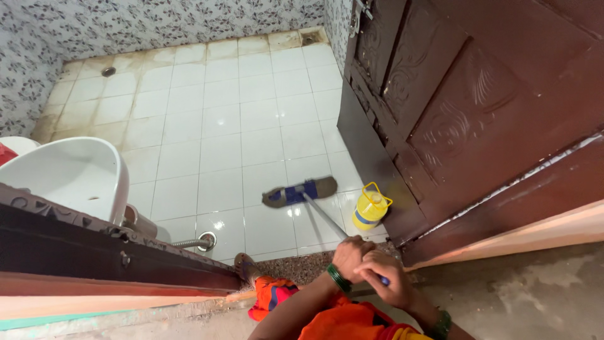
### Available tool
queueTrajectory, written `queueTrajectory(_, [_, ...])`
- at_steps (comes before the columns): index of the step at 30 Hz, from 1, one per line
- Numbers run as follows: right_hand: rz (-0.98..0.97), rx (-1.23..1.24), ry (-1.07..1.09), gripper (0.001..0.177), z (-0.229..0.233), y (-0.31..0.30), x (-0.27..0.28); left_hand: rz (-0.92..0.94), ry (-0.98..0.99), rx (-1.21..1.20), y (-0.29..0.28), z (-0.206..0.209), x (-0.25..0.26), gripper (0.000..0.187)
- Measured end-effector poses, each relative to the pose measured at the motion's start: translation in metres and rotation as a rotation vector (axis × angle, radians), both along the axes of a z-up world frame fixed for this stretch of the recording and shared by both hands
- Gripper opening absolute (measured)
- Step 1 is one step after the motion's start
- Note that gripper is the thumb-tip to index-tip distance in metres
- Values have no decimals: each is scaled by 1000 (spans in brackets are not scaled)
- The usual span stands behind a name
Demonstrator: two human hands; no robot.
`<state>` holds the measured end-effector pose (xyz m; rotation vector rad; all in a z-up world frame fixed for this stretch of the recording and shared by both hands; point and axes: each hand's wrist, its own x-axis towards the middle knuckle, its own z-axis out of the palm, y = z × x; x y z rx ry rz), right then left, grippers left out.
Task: The person sweeps the tiled floor of a bathroom using a long-handled broom, moving the broom across the surface in a back-and-forth motion.
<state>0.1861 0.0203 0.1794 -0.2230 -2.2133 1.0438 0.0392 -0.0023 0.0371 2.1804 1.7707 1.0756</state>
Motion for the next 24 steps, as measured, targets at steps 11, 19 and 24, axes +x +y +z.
queueTrajectory(11, [106, -40, 657, 29, 33, -20, -7, -250, -362, 227, -25, 83, 19, 33])
queueTrajectory(19, [131, 60, 639, 31, 17, -7, -43, -248, -401, 229, -14, 51, -18, 39])
queueTrajectory(24, [146, 60, 679, 28, -27, 4, -79, -228, -353, 210, -4, -1, -56, 34])
